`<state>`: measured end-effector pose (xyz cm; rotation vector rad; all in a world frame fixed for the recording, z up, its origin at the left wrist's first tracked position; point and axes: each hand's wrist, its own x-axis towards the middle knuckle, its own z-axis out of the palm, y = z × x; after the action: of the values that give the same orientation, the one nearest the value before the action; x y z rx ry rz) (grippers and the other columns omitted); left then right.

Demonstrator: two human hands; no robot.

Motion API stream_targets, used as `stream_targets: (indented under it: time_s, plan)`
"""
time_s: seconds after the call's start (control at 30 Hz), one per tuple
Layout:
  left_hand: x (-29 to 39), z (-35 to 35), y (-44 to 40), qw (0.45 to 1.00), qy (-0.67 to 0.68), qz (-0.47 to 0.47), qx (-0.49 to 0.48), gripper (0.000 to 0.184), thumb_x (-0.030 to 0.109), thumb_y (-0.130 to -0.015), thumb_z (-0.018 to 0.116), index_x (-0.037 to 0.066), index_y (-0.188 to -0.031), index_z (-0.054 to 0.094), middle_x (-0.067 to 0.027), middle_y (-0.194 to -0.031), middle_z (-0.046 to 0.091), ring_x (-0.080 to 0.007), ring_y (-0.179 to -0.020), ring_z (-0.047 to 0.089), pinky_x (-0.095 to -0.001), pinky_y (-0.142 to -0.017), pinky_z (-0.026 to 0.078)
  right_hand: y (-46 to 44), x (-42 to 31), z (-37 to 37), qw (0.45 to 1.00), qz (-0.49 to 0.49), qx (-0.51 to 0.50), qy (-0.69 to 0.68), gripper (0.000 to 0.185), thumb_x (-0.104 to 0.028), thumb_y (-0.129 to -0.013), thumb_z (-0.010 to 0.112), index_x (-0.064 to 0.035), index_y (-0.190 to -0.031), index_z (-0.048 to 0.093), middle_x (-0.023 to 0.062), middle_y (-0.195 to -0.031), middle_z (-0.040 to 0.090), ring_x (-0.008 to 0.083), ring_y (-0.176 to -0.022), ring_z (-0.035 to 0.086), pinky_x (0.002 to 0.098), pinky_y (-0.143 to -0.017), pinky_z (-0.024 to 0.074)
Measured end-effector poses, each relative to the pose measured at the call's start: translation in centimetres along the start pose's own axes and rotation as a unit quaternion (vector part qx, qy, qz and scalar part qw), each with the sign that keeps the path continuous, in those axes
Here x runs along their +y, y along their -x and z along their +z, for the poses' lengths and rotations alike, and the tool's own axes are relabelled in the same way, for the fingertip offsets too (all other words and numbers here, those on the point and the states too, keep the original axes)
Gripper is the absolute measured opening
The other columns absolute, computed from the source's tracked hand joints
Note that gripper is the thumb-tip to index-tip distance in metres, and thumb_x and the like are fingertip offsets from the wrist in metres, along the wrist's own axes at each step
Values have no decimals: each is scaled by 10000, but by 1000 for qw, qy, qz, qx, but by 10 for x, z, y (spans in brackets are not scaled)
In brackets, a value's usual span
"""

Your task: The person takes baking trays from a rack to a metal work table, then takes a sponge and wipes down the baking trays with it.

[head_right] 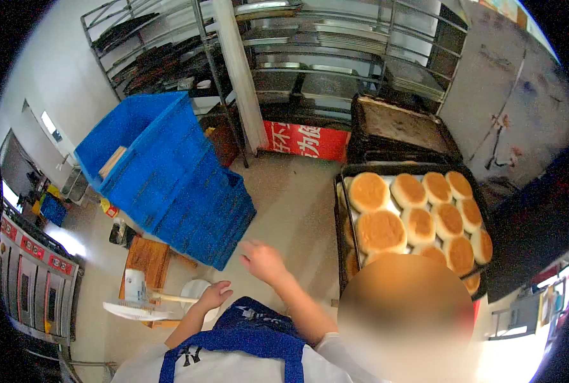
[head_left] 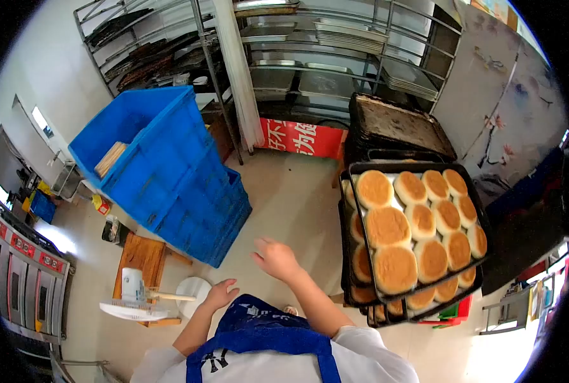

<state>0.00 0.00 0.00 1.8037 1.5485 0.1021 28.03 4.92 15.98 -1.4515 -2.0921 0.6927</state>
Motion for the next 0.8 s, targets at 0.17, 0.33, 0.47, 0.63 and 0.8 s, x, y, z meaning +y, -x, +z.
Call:
stream_targets:
  time_s: [0.17,0.33,0.47,0.63,0.8]
  plan:
    - [47,-101,-175,989,-27,125,74,497,350,-896,670,50,-1286,599,-186,-1281,625,-345,-1211,572,-409,-1024,449,-139,41,-19,989,-18,127,-80,303,-260,-884,667,-98,-1140,676,152,-1113,665,372,-978,661,441,-837,546]
    - [134,-180,-348,955,29,254,149,519,247,-861,688,59,-1326,553,-173,-1304,605,-351,-1238,545,-428,-1041,436,-224,140,-35,977,118,169,-51,304,-246,-876,681,-76,-1128,670,159,-1107,666,346,-999,660,427,-848,538]
    - [253,-249,-450,932,88,310,165,551,236,-866,680,49,-1356,512,-176,-1324,584,-349,-1247,529,-429,-1061,415,-295,154,-99,957,169,234,-25,310,-244,-870,694,-71,-1126,669,158,-1112,670,335,-991,667,414,-848,537]
    - [383,-274,-562,849,123,476,193,578,202,-848,691,32,-1363,490,-186,-1368,535,-359,-1278,493,-438,-1095,387,-359,196,-123,909,193,370,-7,241,-176,-859,693,-45,-1062,691,147,-998,696,290,-867,689,381,-750,548]
    - [447,-287,-631,787,-49,598,140,811,302,-832,707,48,-1503,331,-167,-1546,355,-353,-1447,308,-512,-1186,239,-419,272,-187,878,218,424,36,159,-110,-853,686,-21,-983,703,153,-950,706,300,-828,690,374,-753,548]
